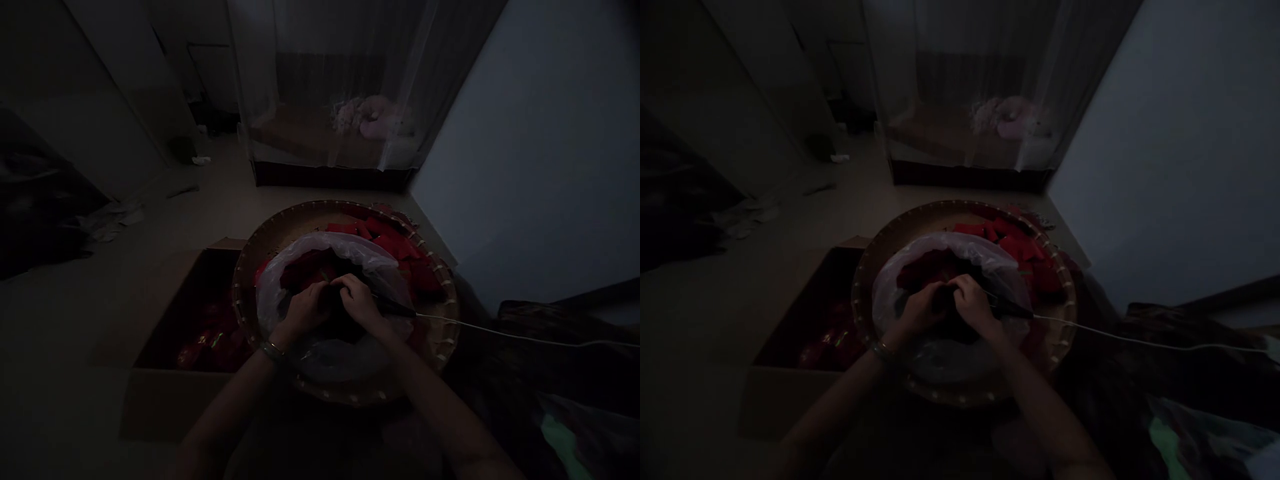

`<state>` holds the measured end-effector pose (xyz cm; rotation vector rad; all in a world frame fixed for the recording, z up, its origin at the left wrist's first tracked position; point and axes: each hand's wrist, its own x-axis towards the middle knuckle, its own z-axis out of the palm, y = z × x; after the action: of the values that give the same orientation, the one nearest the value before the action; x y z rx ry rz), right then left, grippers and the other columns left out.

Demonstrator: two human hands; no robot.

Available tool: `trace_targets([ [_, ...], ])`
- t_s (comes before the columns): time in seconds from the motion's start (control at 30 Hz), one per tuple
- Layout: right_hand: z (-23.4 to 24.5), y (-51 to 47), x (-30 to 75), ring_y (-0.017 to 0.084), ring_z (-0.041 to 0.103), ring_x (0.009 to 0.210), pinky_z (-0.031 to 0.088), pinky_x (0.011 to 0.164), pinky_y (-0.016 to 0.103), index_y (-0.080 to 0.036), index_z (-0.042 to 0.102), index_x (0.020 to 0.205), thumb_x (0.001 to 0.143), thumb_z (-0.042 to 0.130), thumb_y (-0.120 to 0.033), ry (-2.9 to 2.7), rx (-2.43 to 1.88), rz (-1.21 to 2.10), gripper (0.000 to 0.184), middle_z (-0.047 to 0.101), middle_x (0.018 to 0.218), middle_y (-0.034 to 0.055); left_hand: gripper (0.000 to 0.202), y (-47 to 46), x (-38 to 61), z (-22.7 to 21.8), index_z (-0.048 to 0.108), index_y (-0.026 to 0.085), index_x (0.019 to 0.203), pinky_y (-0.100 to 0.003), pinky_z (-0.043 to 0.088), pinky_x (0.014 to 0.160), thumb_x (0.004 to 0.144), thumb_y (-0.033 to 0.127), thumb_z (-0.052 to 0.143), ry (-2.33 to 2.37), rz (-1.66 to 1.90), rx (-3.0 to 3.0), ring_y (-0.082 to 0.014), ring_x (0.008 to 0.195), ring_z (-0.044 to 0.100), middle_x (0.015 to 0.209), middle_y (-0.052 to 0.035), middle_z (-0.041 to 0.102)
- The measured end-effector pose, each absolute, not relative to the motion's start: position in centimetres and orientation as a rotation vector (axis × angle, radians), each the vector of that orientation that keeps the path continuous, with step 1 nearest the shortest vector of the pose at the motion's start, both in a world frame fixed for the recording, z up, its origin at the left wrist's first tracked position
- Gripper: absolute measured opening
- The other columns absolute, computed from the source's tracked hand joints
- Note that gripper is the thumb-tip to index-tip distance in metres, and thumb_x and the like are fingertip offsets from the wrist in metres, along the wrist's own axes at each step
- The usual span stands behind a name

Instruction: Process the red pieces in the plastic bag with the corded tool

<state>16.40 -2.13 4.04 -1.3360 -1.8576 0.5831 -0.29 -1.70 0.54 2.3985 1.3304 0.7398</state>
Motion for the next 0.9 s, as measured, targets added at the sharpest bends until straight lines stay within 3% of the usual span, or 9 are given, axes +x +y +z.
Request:
trace_targets([
  [0.17,4.7,-3.3,17.1,0.022,0.048,0.103,0.042,0.090,0.038,-0.017,0.064,0.094,0.083,0.047,-0.019,-2.092,-1.396,0.454,0.020,0.055,0.106,0.0091,0.052,-1.7,-0.3,0.7,0.042,0.020,0.122,-0.030,0.051,0.076,0.074,0.024,0.059,1.322,0.738,2.382,-0.0204,0.097,0.061,0.114,-0.0064,0.059],
  [0.3,4.9,-3.8,17.0,0.021,0.051,0.098,0.045,0.087,0.036,-0.017,0.061,0.094,0.080,0.056,-0.026,-2.105,-1.424,0.437,0.017,0.054,0.105,0.0092,0.051,-1.8,-0.4,0.9,0.042,0.019,0.122,-0.031,0.050,0.078,0.075,0.026,0.059,1.319,0.728,2.380,-0.0206,0.096,0.061,0.116,-0.0073,0.058],
  [0.47,4.3,-3.4,16.9,0.018,0.056,0.086,0.049,0.076,0.031,-0.018,0.051,0.116,0.067,0.068,-0.021,-2.001,-1.395,0.617,0.051,0.053,0.108,0.0079,0.056,-1.8,-0.5,0.7,0.041,0.020,0.124,-0.032,0.050,0.081,0.072,0.025,0.062,1.315,0.726,2.371,-0.0218,0.101,0.060,0.119,-0.0076,0.057],
  [0.67,3.2,-2.8,17.0,0.017,0.060,0.073,0.049,0.070,0.030,-0.019,0.063,0.089,0.079,0.057,-0.022,-1.767,-1.374,0.703,0.012,0.065,0.081,0.0030,0.052,-1.6,-0.3,0.2,0.041,0.020,0.123,-0.031,0.051,0.078,0.075,0.025,0.059,1.315,0.762,2.394,-0.0206,0.099,0.061,0.117,-0.0068,0.058],
  [0.8,3.8,-2.8,16.6,0.019,0.061,0.081,0.048,0.075,0.032,-0.020,0.065,0.082,0.083,0.055,-0.026,-1.729,-1.347,0.569,0.012,0.066,0.085,0.0044,0.053,-1.7,-0.4,0.5,0.041,0.020,0.123,-0.031,0.051,0.078,0.073,0.024,0.059,1.303,0.759,2.397,-0.0204,0.098,0.061,0.117,-0.0072,0.058],
  [0.9,4.1,-2.9,16.4,0.020,0.060,0.085,0.047,0.078,0.032,-0.020,0.064,0.089,0.081,0.060,-0.027,-1.835,-1.344,0.500,0.012,0.064,0.088,0.0046,0.053,-1.7,-0.4,0.8,0.041,0.018,0.122,-0.031,0.051,0.078,0.073,0.023,0.059,1.310,0.743,2.389,-0.0209,0.098,0.061,0.116,-0.0081,0.058],
])
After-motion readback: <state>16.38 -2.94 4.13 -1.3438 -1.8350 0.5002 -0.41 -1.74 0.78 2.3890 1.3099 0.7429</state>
